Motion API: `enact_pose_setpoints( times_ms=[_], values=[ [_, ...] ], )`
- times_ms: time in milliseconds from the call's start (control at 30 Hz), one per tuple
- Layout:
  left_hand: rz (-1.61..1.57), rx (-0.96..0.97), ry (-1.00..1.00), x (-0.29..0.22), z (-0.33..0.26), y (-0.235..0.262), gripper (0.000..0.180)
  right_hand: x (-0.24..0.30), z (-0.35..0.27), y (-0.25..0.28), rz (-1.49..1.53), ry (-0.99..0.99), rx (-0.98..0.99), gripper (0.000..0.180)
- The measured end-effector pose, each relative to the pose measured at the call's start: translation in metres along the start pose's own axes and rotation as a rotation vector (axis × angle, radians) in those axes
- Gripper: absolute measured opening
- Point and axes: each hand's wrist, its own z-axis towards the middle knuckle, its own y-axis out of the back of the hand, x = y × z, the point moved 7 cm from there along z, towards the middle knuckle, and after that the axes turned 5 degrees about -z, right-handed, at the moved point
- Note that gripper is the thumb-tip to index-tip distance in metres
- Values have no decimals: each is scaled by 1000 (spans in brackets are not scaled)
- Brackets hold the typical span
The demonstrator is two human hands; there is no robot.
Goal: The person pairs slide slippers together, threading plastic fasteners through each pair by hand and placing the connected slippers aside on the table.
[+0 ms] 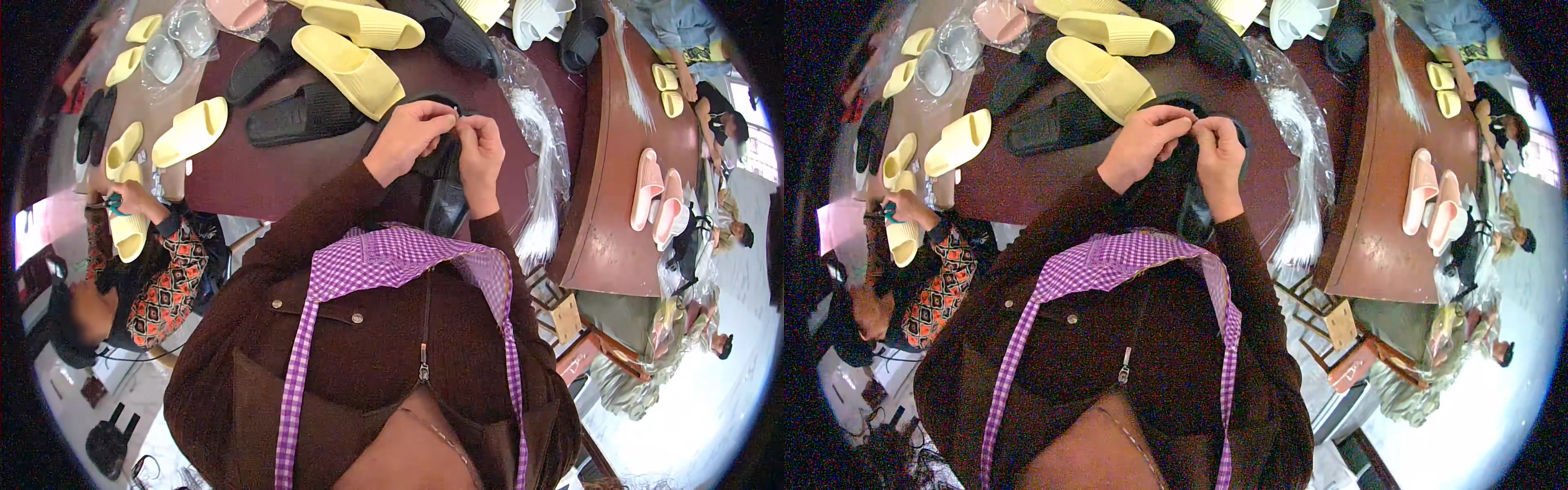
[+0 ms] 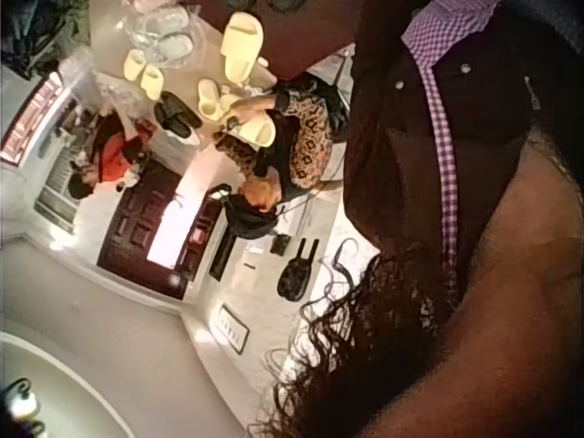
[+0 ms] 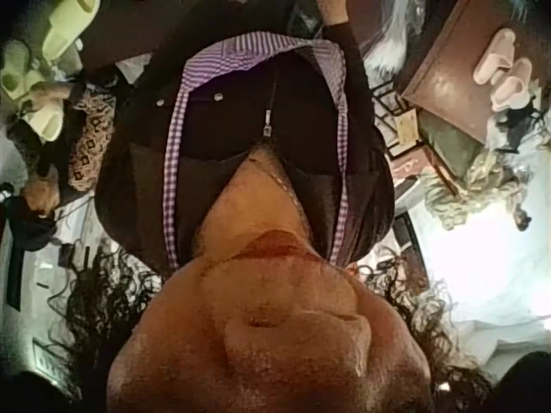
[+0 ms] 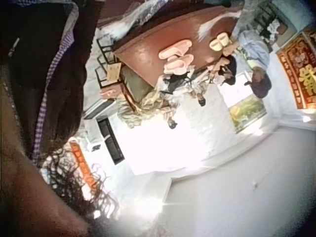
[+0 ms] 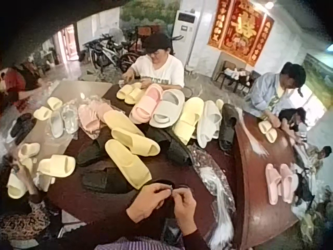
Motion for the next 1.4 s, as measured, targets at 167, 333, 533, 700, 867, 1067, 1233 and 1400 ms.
enact_pose_setpoints(
  times_ms=[167, 333, 533, 700, 867, 1067, 1233, 1400],
  values=[
    [-251, 61, 39, 10, -3, -9, 11, 14, -13, 5, -89, 47, -4, 2],
    [-404, 161, 68, 9, -11, -18, 8, 19, -18, 14, -18, 24, -25, 3],
    [-344, 185, 44, 7, -17, -17, 6, 35, -25, 19, -28, -36, 4, 3],
    [-308, 160, 13, 13, -22, -17, 6, 44, -32, 20, -178, 74, -4, 3],
    [-299, 103, -12, 12, -27, -18, 6, 50, -34, 18, -254, 90, 9, 4],
    [-304, 82, -10, 14, -28, -17, 5, 50, -33, 17, -287, 70, 10, 5],
    [-266, 74, -47, 12, -25, -15, 5, 47, -30, 16, -316, 36, 7, 6],
    [-85, 22, -168, 4, -25, -11, 6, 41, -26, 14, -325, -6, 34, 7]
  ],
)
